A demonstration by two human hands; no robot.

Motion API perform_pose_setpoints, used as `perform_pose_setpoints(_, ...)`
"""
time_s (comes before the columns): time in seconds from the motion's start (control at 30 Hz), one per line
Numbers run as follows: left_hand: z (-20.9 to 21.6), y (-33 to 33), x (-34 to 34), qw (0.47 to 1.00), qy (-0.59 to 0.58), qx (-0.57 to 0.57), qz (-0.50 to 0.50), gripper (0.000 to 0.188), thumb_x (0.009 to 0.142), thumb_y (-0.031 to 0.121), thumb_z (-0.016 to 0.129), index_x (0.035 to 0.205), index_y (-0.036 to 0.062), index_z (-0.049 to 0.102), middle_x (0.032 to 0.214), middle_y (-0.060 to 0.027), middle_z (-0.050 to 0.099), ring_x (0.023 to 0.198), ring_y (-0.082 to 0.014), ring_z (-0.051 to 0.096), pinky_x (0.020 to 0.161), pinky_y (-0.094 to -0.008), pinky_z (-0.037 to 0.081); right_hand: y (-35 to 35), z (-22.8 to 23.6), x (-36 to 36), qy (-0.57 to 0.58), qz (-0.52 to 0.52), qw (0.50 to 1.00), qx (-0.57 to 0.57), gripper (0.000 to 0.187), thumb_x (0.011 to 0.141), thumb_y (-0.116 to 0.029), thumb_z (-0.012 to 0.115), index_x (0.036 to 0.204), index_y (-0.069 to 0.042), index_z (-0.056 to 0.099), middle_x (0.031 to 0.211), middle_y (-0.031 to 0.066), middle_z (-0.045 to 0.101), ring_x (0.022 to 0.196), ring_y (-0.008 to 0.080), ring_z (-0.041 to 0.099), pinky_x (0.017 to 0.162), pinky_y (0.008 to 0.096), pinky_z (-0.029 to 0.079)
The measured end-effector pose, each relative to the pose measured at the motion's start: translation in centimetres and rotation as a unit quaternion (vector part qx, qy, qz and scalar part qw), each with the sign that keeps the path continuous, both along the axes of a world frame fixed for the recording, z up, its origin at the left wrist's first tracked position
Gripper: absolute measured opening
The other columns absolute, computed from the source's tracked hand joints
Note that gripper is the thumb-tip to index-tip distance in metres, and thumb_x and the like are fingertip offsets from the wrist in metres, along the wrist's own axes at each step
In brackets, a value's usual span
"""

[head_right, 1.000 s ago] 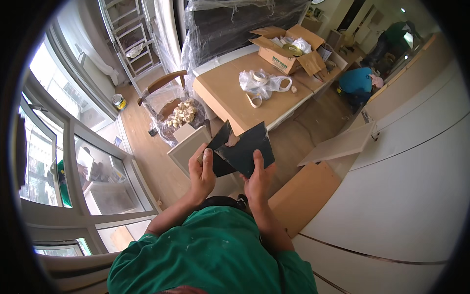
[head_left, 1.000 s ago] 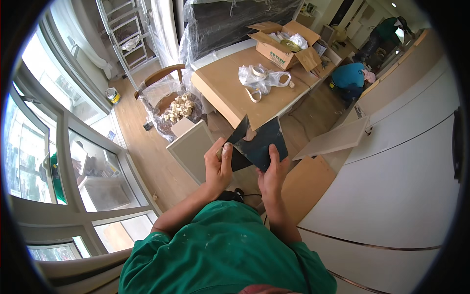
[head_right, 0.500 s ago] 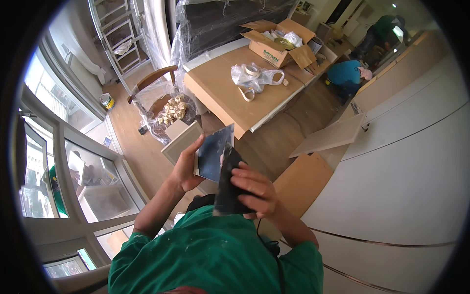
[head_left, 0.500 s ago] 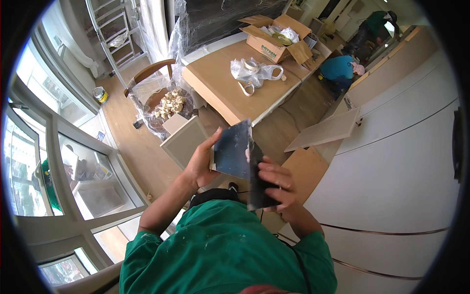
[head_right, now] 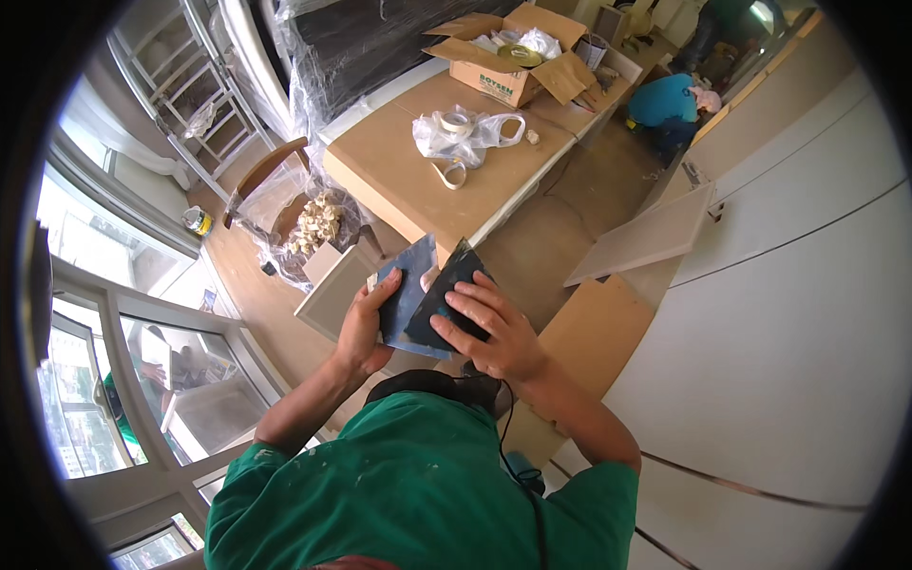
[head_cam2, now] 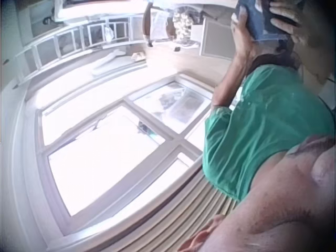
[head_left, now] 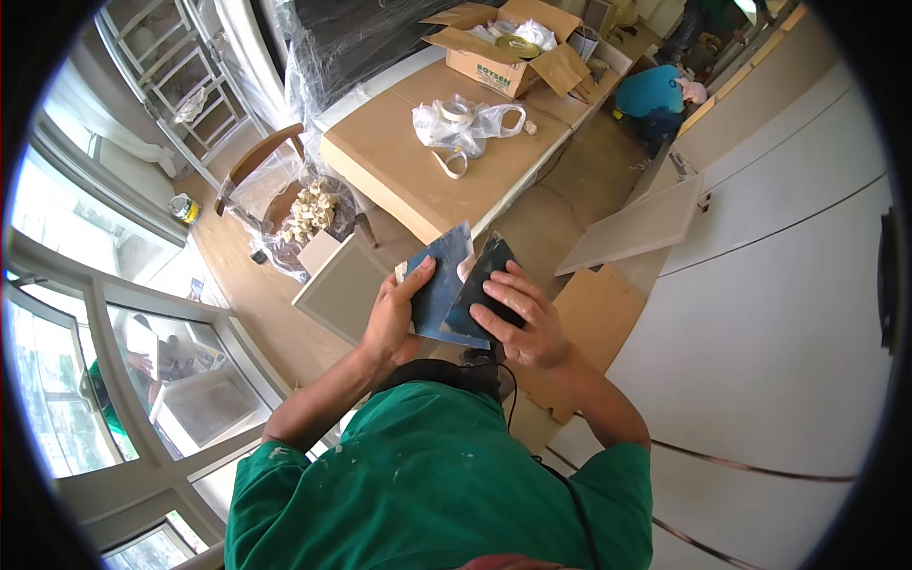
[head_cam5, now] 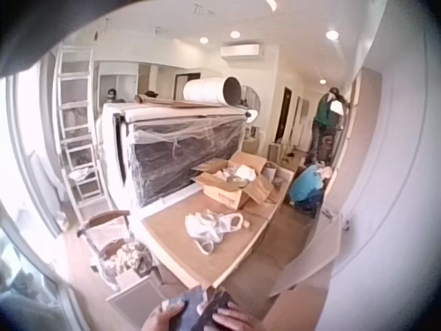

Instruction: The person prepares metal scrapers by applying tape to their edges and then using a spatula to transfer and spread a pink compound from a container onto the scraper surfaces.

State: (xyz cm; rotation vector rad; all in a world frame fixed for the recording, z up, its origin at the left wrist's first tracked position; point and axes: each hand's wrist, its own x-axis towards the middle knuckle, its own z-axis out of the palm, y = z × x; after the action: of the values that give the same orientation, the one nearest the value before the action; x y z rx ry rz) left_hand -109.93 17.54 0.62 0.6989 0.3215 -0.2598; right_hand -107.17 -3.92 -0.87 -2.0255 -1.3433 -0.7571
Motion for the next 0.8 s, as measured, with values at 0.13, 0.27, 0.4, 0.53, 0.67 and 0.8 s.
perform_pose_setpoints(0.13,-1.5,-5.2,5.0,0.999,0.012,0.029,0.022,0.032,0.098,0.027,0.061,0.117,0.0024,0.059,0.103,-0.0100,0.069,0.087,-0.0190,0.070,0.078,-0.0356,0.059,-6.5,-3.0,7.8,0.082,-0.025,0.996,0.034,0.040,0.084,-0.002,0.058,0.122,-0.012,0.065,0.127,0.0140,0.056,0.120,0.0359,0.054,0.109,0.0543,0.043)
perform_pose_setpoints(0.27,0.0,-11.8,11.2,0.996,-0.028,0.065,0.059,0.035,0.097,0.029,0.063,0.119,0.0033,0.058,0.102,-0.0087,0.068,0.086,-0.0181,0.070,0.078,-0.0345,0.059,-13.6,-8.0,15.1,0.180,-0.079,0.980,-0.029,0.050,0.080,0.002,0.058,0.128,-0.010,0.063,0.128,0.0125,0.056,0.121,0.0350,0.050,0.104,0.0491,0.042)
perform_pose_setpoints(0.4,1.2,-18.9,17.7,0.967,0.076,0.104,0.220,0.040,0.094,0.034,0.066,0.120,0.0045,0.057,0.104,-0.0058,0.066,0.091,-0.0182,0.067,0.081,-0.0361,0.058,-17.0,-8.7,18.7,0.343,-0.116,0.900,0.241,0.033,0.099,-0.005,0.050,0.131,0.002,0.054,0.121,0.0148,0.056,0.104,0.0250,0.055,0.093,0.0330,0.043)
perform_pose_setpoints(0.53,-2.2,-23.4,21.4,0.969,0.007,0.099,0.226,0.032,0.097,0.031,0.064,0.119,0.0093,0.059,0.108,-0.0030,0.065,0.100,-0.0155,0.064,0.086,-0.0385,0.055,-19.2,-4.8,21.1,0.440,-0.079,0.715,0.538,0.030,0.105,-0.013,0.047,0.129,0.005,0.051,0.114,0.0089,0.057,0.098,0.0117,0.052,0.085,0.0250,0.043)
perform_pose_setpoints(0.67,-1.8,-27.4,24.6,0.970,0.035,0.098,0.220,0.032,0.098,0.030,0.063,0.119,0.0065,0.059,0.108,-0.0025,0.065,0.095,-0.0151,0.065,0.084,-0.0373,0.055,-22.5,-1.9,22.1,0.343,-0.106,0.800,0.482,0.034,0.104,-0.014,0.046,0.130,0.006,0.049,0.109,0.0097,0.059,0.093,0.0128,0.053,0.082,0.0254,0.043)
perform_pose_setpoints(0.8,-1.8,-30.2,27.9,0.980,-0.034,0.091,0.171,0.031,0.097,0.030,0.065,0.115,0.0049,0.061,0.104,-0.0021,0.066,0.087,-0.0123,0.064,0.075,-0.0317,0.053,-25.7,-0.5,23.7,0.351,-0.101,0.857,0.364,0.034,0.104,-0.015,0.045,0.128,0.009,0.049,0.105,0.0104,0.059,0.090,0.0137,0.053,0.079,0.0263,0.044)
